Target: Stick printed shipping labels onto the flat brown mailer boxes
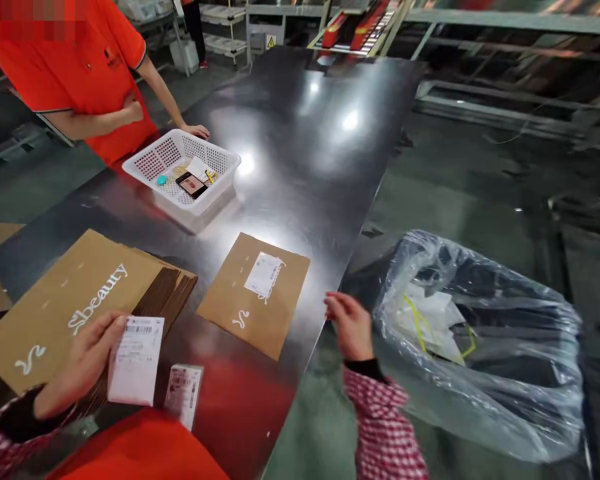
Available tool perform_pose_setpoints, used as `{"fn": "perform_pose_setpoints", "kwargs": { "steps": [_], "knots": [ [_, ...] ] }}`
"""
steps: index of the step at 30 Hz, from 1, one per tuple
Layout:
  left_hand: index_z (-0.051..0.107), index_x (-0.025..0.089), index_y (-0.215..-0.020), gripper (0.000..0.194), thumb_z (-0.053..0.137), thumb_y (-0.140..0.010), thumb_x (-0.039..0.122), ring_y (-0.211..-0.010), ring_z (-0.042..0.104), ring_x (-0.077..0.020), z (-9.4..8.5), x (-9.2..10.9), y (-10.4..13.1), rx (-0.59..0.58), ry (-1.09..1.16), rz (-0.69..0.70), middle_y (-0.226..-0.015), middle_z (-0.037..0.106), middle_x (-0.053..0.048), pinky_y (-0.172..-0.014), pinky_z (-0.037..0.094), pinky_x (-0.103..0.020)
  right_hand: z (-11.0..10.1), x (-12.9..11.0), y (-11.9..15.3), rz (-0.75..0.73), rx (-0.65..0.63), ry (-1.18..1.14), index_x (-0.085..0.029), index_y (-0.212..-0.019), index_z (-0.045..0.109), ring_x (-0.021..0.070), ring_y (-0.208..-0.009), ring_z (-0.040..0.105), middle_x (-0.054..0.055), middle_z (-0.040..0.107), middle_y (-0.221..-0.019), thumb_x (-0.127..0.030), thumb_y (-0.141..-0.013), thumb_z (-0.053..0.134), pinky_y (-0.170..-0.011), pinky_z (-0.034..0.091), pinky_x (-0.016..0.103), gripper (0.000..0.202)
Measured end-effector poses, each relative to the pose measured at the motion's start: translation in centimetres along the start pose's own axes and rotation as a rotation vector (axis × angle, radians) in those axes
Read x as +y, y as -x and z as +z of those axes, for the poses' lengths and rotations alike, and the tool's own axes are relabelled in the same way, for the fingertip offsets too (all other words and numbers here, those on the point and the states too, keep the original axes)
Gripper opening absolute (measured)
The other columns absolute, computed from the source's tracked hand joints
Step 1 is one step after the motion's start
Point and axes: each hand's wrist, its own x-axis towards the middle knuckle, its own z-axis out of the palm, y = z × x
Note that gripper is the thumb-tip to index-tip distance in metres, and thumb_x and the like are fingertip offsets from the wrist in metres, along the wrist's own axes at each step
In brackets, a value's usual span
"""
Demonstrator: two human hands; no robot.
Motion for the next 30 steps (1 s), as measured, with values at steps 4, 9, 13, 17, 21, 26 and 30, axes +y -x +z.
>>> {"fn": "perform_pose_setpoints", "kwargs": {
  "steps": [4, 9, 13, 17, 21, 26, 30],
  "knots": [
    [0.059, 0.019, -0.089, 0.037, 0.049, -0.085, 0.054, -0.069, 0.059, -0.0173, 0.0, 0.5, 1.3, -0.119, -0.149, 0.157, -0.076, 0.064, -0.002, -0.06, 0.048, -0.025, 12.4, -5.6, 9.6, 0.161, -0.673, -0.194, -0.015, -0.084, 0.069, 0.0093, -0.052, 0.05, 0.002, 0.061, -0.067, -0.046, -0.074, 0.063, -0.051, 0.043, 0.024, 0.033],
    [0.059, 0.021, -0.089, 0.039, 0.041, -0.088, 0.055, -0.066, 0.06, -0.0169, -3.3, 0.6, 2.5, -0.2, -0.355, 0.315, -0.073, 0.065, -0.001, -0.058, 0.045, -0.024, 18.7, -10.8, 15.1, 0.217, -0.868, -0.227, -0.012, -0.081, 0.068, 0.0055, -0.049, 0.046, -0.002, 0.057, -0.06, -0.03, -0.068, 0.066, -0.047, 0.036, 0.019, 0.022],
    [0.059, 0.021, -0.09, 0.037, 0.038, -0.091, 0.052, -0.059, 0.057, -0.015, -6.3, 1.0, 2.6, -0.318, -0.41, 0.42, -0.066, 0.062, 0.001, -0.054, 0.041, -0.023, 19.5, -13.6, 17.4, 0.237, -0.874, -0.185, -0.012, -0.076, 0.067, 0.0058, -0.049, 0.049, -0.002, 0.06, -0.06, -0.025, -0.067, 0.064, -0.045, 0.036, 0.017, 0.016],
    [0.059, 0.021, -0.087, 0.035, 0.038, -0.092, 0.049, -0.058, 0.056, -0.0143, -9.1, 1.2, 2.0, -0.427, -0.381, 0.539, -0.067, 0.061, 0.001, -0.055, 0.041, -0.024, 21.0, -15.7, 20.4, 0.227, -0.815, -0.123, -0.012, -0.075, 0.068, 0.0055, -0.047, 0.048, -0.003, 0.059, -0.056, -0.026, -0.068, 0.064, -0.044, 0.035, 0.017, 0.016],
    [0.059, 0.021, -0.086, 0.037, 0.036, -0.092, 0.049, -0.057, 0.055, -0.0145, -11.3, 0.9, 1.2, -0.483, -0.371, 0.636, -0.065, 0.06, 0.0, -0.055, 0.039, -0.025, 22.8, -17.3, 22.8, 0.201, -0.739, -0.054, -0.012, -0.076, 0.068, 0.005, -0.047, 0.047, -0.003, 0.057, -0.055, -0.026, -0.069, 0.063, -0.044, 0.034, 0.017, 0.016],
    [0.057, 0.021, -0.082, 0.038, 0.034, -0.093, 0.049, -0.055, 0.054, -0.0138, -13.5, 0.0, 0.5, -0.503, -0.373, 0.733, -0.062, 0.057, 0.002, -0.054, 0.038, -0.025, 24.8, -19.0, 25.1, 0.183, -0.683, -0.022, -0.012, -0.072, 0.065, 0.0054, -0.05, 0.049, -0.003, 0.058, -0.058, -0.023, -0.067, 0.063, -0.046, 0.037, 0.017, 0.012],
    [0.058, 0.021, -0.082, 0.037, 0.034, -0.094, 0.047, -0.053, 0.053, -0.0134, -14.4, -1.1, -0.5, -0.543, -0.38, 0.757, -0.06, 0.055, 0.002, -0.053, 0.038, -0.025, 26.3, -19.7, 26.2, 0.159, -0.644, -0.063, -0.013, -0.069, 0.063, 0.0048, -0.049, 0.047, -0.004, 0.056, -0.055, -0.021, -0.066, 0.064, -0.046, 0.034, 0.017, 0.009]
  ]
}}
